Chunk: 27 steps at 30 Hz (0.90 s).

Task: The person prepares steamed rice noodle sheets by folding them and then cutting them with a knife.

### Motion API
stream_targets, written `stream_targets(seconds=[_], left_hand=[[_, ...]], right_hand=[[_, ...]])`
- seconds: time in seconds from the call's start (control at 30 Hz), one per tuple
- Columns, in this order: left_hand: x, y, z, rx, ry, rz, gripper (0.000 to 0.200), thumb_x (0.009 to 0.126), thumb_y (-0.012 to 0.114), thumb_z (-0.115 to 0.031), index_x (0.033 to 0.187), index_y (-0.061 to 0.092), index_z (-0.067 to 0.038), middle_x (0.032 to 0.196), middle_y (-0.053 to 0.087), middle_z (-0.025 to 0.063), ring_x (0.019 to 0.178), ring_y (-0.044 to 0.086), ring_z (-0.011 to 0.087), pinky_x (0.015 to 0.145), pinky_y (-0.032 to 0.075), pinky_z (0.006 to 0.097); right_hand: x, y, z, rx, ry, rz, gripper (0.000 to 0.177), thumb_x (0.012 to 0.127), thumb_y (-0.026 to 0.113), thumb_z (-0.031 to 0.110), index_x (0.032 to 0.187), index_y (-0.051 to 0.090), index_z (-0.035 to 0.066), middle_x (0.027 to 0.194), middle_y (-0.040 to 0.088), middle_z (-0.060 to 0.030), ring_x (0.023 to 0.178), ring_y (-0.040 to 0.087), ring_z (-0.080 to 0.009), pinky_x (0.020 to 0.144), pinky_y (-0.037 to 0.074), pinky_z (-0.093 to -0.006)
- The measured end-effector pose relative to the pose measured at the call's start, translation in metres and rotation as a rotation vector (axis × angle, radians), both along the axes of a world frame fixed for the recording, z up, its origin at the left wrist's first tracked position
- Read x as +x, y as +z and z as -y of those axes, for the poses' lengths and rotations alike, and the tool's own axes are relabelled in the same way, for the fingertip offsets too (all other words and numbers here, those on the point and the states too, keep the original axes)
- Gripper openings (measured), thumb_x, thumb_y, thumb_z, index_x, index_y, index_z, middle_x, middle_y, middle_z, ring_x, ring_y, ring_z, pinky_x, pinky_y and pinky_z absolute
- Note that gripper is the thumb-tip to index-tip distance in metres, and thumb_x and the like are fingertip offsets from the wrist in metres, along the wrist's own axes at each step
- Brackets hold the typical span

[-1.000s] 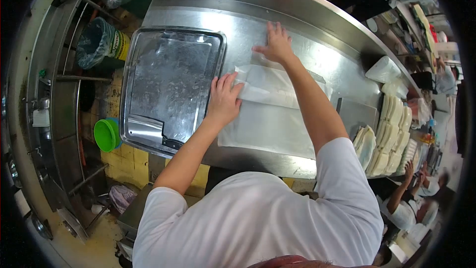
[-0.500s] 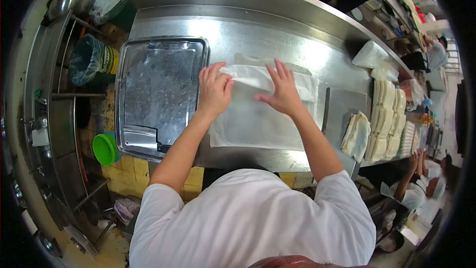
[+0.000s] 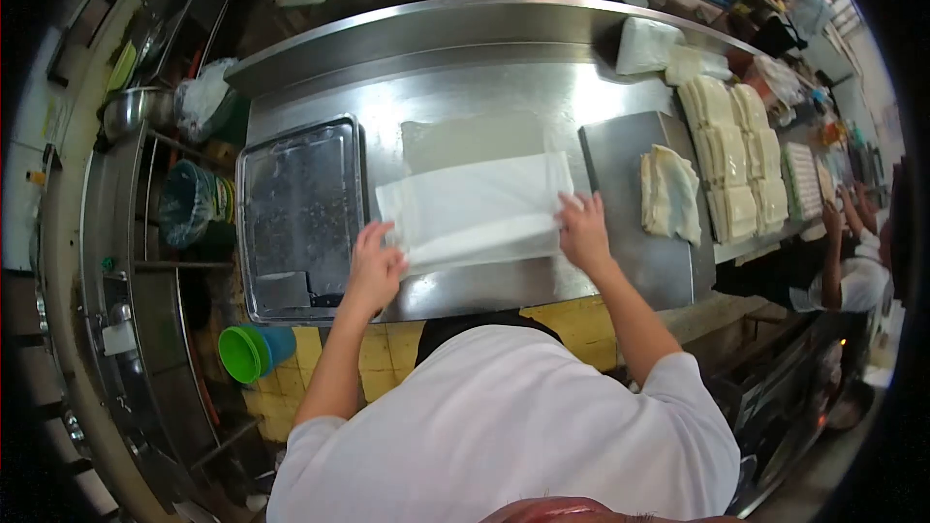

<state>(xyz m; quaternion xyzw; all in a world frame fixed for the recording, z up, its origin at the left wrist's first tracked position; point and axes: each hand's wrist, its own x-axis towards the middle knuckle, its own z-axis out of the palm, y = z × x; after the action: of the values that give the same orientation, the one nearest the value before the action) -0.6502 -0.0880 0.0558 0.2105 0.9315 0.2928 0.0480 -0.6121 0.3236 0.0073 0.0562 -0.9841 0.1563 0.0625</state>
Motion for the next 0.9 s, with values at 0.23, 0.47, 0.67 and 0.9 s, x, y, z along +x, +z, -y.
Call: stream_targets(seconds=[0.23, 0.47, 0.67, 0.9], left_hand=[[0.085, -0.013, -0.007, -0.234, 0.162, 0.179, 0.032, 0.081, 0.077, -0.019, 0.109, 0.071, -0.004, 0.146, 0.046, 0.0234, 0.139, 0.036, 0.0433, 0.116, 0.030, 0.0497], [0.065, 0.009, -0.083, -0.045, -0.173, 0.017, 0.034, 0.084, 0.075, -0.019, 0.114, 0.069, -0.004, 0.145, 0.047, 0.0242, 0.137, 0.039, 0.0430, 0.115, 0.033, 0.0481], [0.064, 0.010, -0.143, 0.092, -0.612, 0.072, 0.031, 0.086, 0.074, -0.018, 0.113, 0.069, -0.003, 0.141, 0.051, 0.0244, 0.135, 0.042, 0.0420, 0.113, 0.037, 0.0468], [0.075, -0.008, -0.148, 0.129, -1.099, 0.159, 0.030, 0.082, 0.075, -0.013, 0.110, 0.070, -0.003, 0.136, 0.054, 0.0233, 0.130, 0.046, 0.0411, 0.109, 0.041, 0.0457]], right_hand=[[0.136, 0.006, 0.036, -0.095, -0.071, 0.092, 0.038, 0.075, 0.065, 0.004, 0.113, 0.069, 0.006, 0.143, 0.049, -0.0225, 0.133, 0.043, -0.0430, 0.115, 0.025, -0.0621], [0.160, 0.023, 0.025, -0.294, -0.242, -0.040, 0.041, 0.079, 0.067, 0.007, 0.120, 0.064, 0.001, 0.145, 0.046, -0.0260, 0.131, 0.043, -0.0449, 0.109, 0.039, -0.0483], [0.229, 0.032, 0.041, -0.371, -0.635, -0.024, 0.038, 0.083, 0.067, 0.010, 0.119, 0.066, 0.000, 0.142, 0.050, -0.0267, 0.127, 0.050, -0.0425, 0.108, 0.042, -0.0454], [0.343, 0.012, 0.141, -0.412, -1.224, -0.009, 0.035, 0.084, 0.065, 0.013, 0.117, 0.067, 0.000, 0.132, 0.060, -0.0233, 0.124, 0.055, -0.0394, 0.108, 0.043, -0.0435]])
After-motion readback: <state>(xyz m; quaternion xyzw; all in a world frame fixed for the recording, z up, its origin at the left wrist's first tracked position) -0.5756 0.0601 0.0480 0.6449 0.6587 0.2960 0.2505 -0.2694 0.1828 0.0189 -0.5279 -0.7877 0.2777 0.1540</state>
